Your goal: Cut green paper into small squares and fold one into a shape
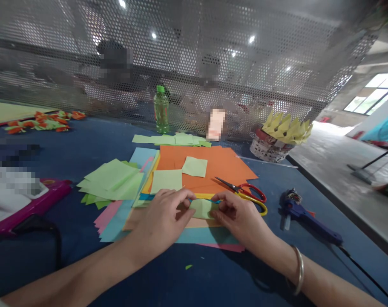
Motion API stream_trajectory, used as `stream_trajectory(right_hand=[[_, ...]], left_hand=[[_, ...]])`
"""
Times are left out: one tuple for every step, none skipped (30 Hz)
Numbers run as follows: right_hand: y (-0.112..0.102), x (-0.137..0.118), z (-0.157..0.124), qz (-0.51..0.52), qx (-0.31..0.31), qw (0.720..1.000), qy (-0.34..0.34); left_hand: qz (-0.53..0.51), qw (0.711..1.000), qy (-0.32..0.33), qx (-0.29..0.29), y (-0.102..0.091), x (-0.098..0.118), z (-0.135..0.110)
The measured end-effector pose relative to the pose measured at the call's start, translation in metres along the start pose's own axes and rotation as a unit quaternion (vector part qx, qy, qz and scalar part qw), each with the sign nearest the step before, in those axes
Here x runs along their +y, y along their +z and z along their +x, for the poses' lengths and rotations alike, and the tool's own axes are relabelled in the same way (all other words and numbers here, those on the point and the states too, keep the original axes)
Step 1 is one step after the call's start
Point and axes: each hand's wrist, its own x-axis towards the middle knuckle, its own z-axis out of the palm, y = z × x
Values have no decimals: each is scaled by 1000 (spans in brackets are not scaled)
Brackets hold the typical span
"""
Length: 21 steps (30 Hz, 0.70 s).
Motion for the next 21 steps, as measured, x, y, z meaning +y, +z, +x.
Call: stream_trajectory(right_hand=[[0, 0, 0, -2, 1, 1000, -3], [0, 1, 0, -2, 2, 1000, -7], [0, 1, 0, -1, 1, 1000, -9], [0, 2, -1, 2, -2, 1000, -11], [0, 3, -1, 5, -7, 1000, -13], [0, 4, -1, 9, -13, 1000, -15], [0, 5, -1, 13, -19, 1000, -17], [1, 5, -2, 16, -23, 999, -20], [1, 6, -2, 20, -25, 999, -23], [1, 6, -2, 21, -27, 999, -27], [0, 6, -3, 21, -28, 999, -32], [0, 5, -3, 18, -25, 999, -39], [-1, 4, -3, 10, -25, 998, -51], [-3, 3, -3, -2, -26, 997, -67], [-4, 1, -3, -15, -25, 996, -87], [-6, -2, -3, -25, -23, 994, -106], [-8, -4, -3, -30, -20, 992, -117], [-10, -6, -3, -27, -15, 992, -119], [-11, -8, -4, -15, -9, 994, -112], [-12, -10, -4, 1, -2, 995, -97], [-13, -11, -5, 20, 2, 997, -78]], left_hand=[[-3, 1000, 0, -1, 0, 0, 0], [-6, 1000, -2, -2, 0, 0, 0], [-9, 1000, -5, -1, -1, 1, 0], [-10, 1000, -7, 0, -2, 1, 1], [-8, 1000, -7, -1, -3, 3, 2], [-5, 1000, -2, -4, -5, 4, 2], [-1, 1000, 6, -8, -6, 5, 3], [3, 1000, 18, -13, -8, 6, 3], [4, 999, 32, -17, -9, 7, 3], [4, 999, 47, -23, -10, 7, 2], [2, 998, 60, -28, -11, 7, 1], [0, 997, 70, -33, -11, 6, 0], [-3, 996, 76, -38, -11, 6, -1], [-7, 996, 78, -39, -11, 6, -2], [-15, 996, 75, -36, -12, 5, -3], [-28, 997, 69, -31, -12, 5, -3], [-46, 997, 59, -25, -13, 5, -4], [-68, 996, 48, -20, -13, 6, -4], [-91, 995, 38, -17, -14, 6, -4], [-115, 993, 26, -18, -15, 7, -4], [-140, 990, 13, -22, -15, 8, -3]])
